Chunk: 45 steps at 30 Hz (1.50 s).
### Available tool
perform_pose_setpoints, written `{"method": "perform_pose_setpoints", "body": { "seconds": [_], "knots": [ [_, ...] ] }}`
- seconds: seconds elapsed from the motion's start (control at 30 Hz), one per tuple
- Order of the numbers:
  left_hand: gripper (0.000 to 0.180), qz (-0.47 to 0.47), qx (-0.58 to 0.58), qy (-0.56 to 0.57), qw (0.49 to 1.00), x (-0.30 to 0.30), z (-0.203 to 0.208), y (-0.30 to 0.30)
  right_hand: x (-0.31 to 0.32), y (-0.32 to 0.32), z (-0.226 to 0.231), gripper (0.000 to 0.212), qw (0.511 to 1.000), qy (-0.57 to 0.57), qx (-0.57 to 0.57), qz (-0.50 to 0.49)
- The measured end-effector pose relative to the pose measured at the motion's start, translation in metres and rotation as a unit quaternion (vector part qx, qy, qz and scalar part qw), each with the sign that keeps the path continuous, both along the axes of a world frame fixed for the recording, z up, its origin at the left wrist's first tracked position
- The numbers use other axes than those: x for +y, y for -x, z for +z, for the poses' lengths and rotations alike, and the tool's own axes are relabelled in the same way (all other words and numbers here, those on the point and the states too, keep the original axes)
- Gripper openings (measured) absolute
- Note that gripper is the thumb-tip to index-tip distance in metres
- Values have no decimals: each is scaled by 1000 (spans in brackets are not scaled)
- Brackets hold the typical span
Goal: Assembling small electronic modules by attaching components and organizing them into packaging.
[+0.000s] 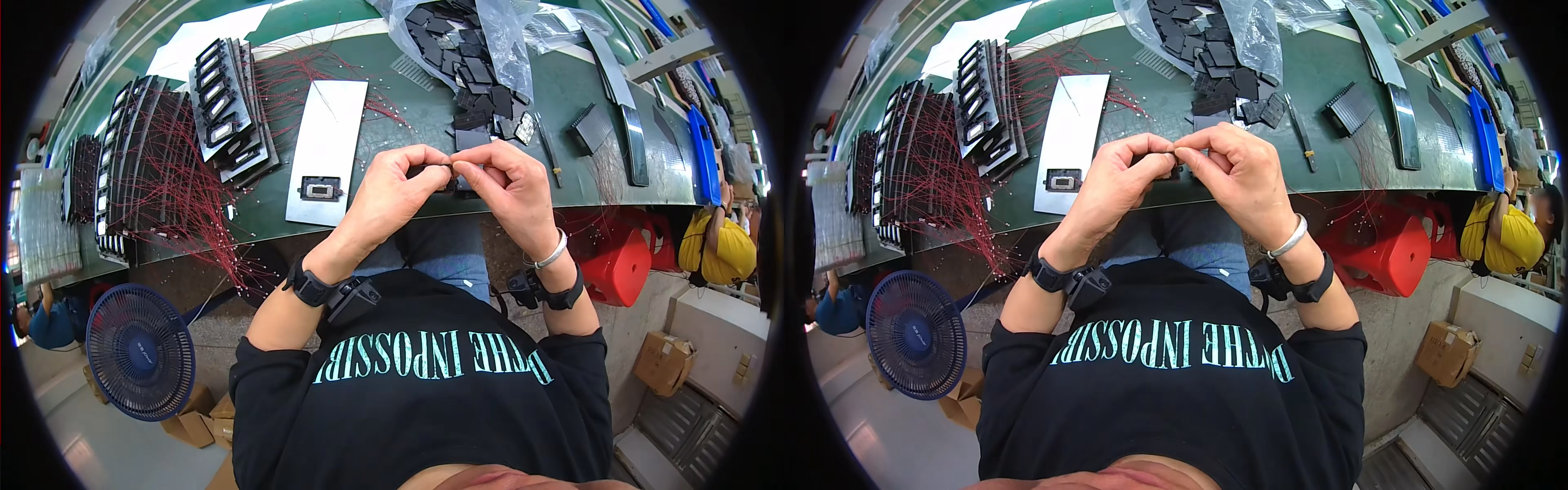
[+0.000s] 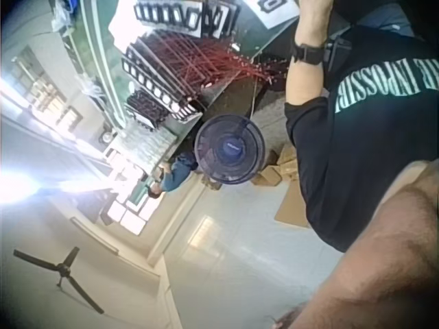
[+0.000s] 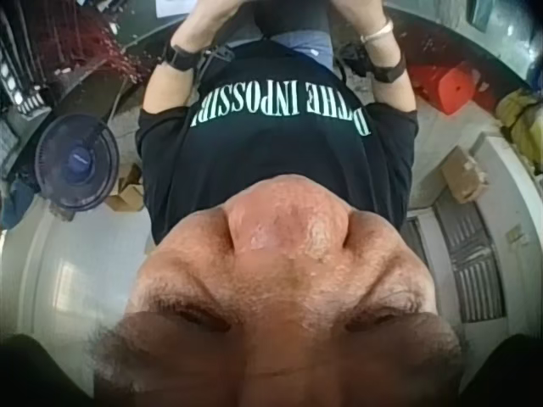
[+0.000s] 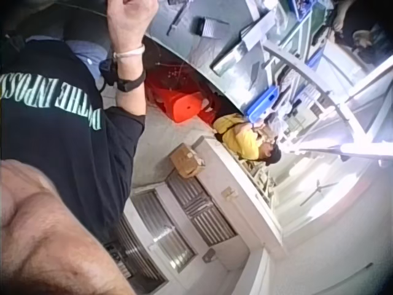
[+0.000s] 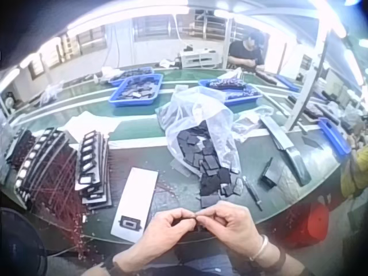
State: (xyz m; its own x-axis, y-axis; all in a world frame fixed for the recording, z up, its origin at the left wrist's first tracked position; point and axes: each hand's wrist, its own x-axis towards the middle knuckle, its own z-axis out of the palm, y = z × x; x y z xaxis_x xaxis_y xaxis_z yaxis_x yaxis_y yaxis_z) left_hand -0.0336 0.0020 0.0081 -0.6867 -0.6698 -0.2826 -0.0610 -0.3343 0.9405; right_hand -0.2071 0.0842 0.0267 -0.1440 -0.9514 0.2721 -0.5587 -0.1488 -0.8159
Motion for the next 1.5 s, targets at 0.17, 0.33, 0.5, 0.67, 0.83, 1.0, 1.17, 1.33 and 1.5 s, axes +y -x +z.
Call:
{"method": "perform_pose_setpoints", "body": {
  "seconds": [0.17, 0.33, 0.5, 0.67, 0.83, 1.0, 1.17, 1.33, 1.5],
  "knots": [
    [13, 5, -8, 15, 1000, -1, 0, 1, 3, -3, 0, 8, 1000, 9, 18, -9],
    [13, -5, -6, 12, 1000, -1, 2, 2, 6, -5, -6, 8, 997, 66, 44, -20],
    [13, -8, 3, 8, 1000, -1, 3, 3, 8, -5, -11, 9, 984, 133, 113, -22],
    [12, -9, -6, 26, 1000, -2, 5, 1, 10, -4, -8, 8, 998, 41, 28, -38],
    [12, -8, 7, 118, 993, 2, -8, 4, 17, 3, -10, 7, 986, -107, -115, -54],
    [14, -35, -82, 354, 931, 13, 15, 8, 28, 17, -20, 11, 939, -132, -318, -6],
    [19, -13, -114, 446, 888, -13, 22, 20, 45, 50, -24, 13, 914, -131, -378, -69],
    [24, -22, -168, 660, 732, -31, 3, 50, 44, 74, -29, 14, 856, -47, -506, -98],
    [28, -91, -228, 648, 721, -38, -6, 65, 38, 81, -40, 16, 822, -35, -563, -71]
  ]
}}
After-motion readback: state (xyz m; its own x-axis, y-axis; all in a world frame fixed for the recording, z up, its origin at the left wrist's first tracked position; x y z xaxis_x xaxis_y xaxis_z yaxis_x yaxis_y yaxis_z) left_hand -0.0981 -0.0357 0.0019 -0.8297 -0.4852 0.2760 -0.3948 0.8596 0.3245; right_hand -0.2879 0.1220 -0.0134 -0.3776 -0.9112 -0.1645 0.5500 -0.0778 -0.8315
